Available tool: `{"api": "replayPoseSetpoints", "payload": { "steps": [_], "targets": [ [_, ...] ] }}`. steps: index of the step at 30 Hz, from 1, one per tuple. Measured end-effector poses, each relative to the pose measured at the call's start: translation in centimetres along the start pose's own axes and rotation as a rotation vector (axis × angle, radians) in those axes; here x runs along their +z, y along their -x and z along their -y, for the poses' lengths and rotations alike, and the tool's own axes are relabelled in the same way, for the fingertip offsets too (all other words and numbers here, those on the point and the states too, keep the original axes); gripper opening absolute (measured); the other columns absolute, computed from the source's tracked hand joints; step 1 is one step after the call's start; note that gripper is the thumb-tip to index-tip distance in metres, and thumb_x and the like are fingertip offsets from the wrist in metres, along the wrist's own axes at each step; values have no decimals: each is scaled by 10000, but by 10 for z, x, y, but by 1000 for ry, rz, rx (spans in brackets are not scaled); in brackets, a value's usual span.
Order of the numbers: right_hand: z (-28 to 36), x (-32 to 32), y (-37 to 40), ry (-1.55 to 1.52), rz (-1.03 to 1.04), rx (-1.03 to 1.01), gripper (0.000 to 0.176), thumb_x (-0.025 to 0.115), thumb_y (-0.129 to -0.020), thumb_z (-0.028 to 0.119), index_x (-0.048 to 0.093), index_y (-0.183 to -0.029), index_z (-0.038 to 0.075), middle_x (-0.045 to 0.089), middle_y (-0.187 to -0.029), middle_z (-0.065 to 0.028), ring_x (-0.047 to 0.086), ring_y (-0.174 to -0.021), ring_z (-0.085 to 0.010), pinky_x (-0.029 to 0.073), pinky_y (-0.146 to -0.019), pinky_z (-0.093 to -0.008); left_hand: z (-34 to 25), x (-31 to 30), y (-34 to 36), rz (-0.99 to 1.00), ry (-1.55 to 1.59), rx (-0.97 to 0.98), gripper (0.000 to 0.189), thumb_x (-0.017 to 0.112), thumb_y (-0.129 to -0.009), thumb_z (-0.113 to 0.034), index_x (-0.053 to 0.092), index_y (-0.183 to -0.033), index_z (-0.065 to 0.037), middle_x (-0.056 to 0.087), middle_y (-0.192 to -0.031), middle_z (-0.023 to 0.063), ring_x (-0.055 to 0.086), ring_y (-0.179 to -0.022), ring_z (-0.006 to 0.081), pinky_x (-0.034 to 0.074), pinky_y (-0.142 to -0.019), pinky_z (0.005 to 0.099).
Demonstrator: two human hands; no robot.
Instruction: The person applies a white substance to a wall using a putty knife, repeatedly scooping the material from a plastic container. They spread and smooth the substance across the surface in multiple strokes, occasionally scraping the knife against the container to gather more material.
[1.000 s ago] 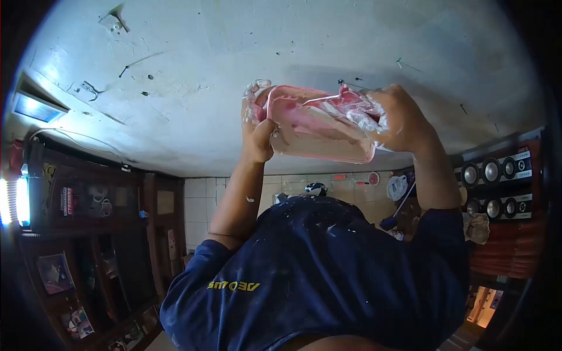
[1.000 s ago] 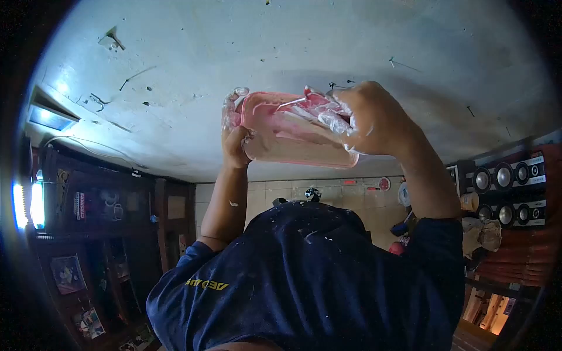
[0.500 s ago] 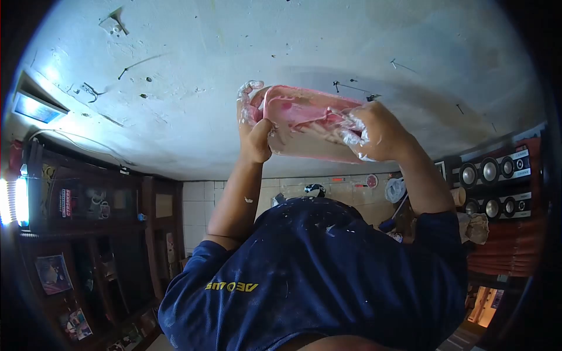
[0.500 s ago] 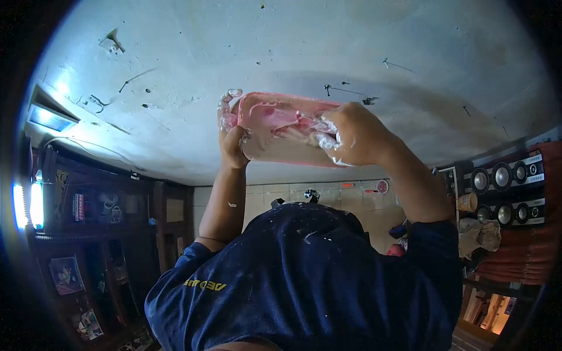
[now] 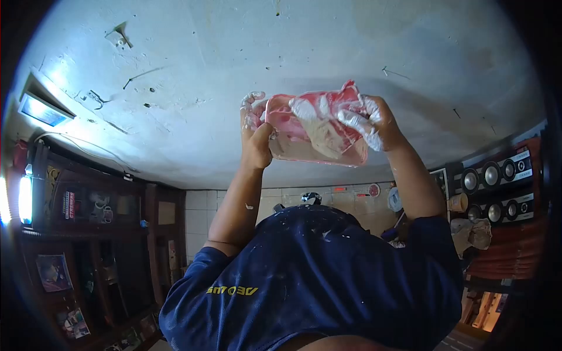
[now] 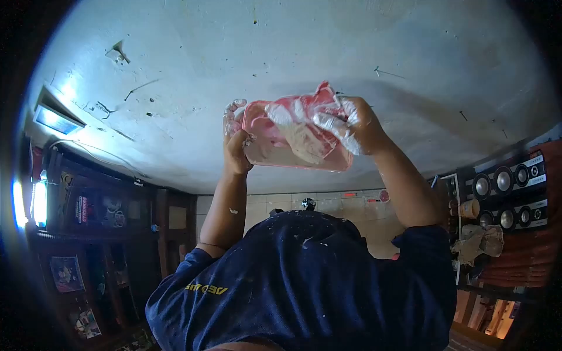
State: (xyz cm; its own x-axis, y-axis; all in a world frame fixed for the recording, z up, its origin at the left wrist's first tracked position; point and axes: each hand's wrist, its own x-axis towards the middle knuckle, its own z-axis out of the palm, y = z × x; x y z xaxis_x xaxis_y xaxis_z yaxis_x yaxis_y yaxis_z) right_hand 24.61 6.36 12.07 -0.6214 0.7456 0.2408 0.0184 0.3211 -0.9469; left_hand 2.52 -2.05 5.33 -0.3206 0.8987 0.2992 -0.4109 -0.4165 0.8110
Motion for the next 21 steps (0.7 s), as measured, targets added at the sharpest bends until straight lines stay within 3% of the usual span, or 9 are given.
{"api": "replayPoseSetpoints", "payload": {
  "steps": [1,3,4,7,11,14,16,19,21],
  "targets": [
    [-8,1,4,-260,-177,-43,144,630,-820,66,613,-918,-39,647,-869,-56,587,-803,-89,484,-716,-246,0,2,0,1,-2,4,594,384,-678,-15,278,-1263,-11,487,-1148,172,534,-991,232,448,-793,292],
    [-8,-12,-4,-135,-97,82,154,619,-824,60,605,-942,-38,643,-906,-66,597,-821,-101,490,-750,-253,2,4,-1,13,-17,17,593,387,-679,-15,283,-1263,-17,489,-1145,168,533,-985,228,450,-786,293],
    [-6,-14,-3,-248,-126,78,124,613,-822,47,614,-925,-22,640,-896,-48,594,-806,-99,483,-756,-246,7,5,0,44,-223,167,586,389,-688,-28,283,-1264,-25,496,-1132,166,537,-978,224,452,-778,295],
    [-12,-20,-6,-349,-178,106,118,609,-823,39,617,-929,-12,634,-892,-28,585,-792,-90,475,-752,-243,9,4,-4,31,-357,148,577,381,-696,-36,284,-1265,-20,499,-1123,160,537,-972,217,453,-770,293],
    [-1,-25,-1,-230,-232,46,103,609,-836,53,619,-922,-3,625,-860,-4,559,-772,-74,456,-748,-241,8,20,-10,-19,-43,-42,566,368,-705,-39,282,-1262,12,497,-1121,159,534,-957,212,449,-770,286],
    [-2,-42,3,1,-140,-27,138,632,-824,76,609,-907,-32,636,-816,-33,550,-723,-64,461,-683,-243,18,14,-17,127,-569,290,568,351,-710,-45,276,-1263,56,459,-1174,181,500,-991,205,432,-798,276],
    [2,-48,8,288,-53,-157,158,649,-810,88,604,-869,-51,638,-742,-61,530,-672,-54,456,-596,-247,22,14,-24,131,-449,244,570,354,-709,-49,276,-1263,57,453,-1181,184,494,-1006,208,429,-806,276],
    [3,-46,9,206,72,-187,134,650,-806,82,615,-857,-37,633,-721,-50,521,-668,-51,450,-597,-237,24,23,-26,136,-536,346,579,367,-705,-57,271,-1263,61,449,-1179,194,499,-1014,218,434,-804,279],
    [-4,-45,5,146,136,-115,131,638,-815,79,620,-873,-38,639,-760,-43,533,-681,-52,454,-619,-229,25,27,-26,145,-273,197,585,371,-703,-52,263,-1269,50,450,-1168,206,507,-1011,225,450,-781,290]
  ]
}}
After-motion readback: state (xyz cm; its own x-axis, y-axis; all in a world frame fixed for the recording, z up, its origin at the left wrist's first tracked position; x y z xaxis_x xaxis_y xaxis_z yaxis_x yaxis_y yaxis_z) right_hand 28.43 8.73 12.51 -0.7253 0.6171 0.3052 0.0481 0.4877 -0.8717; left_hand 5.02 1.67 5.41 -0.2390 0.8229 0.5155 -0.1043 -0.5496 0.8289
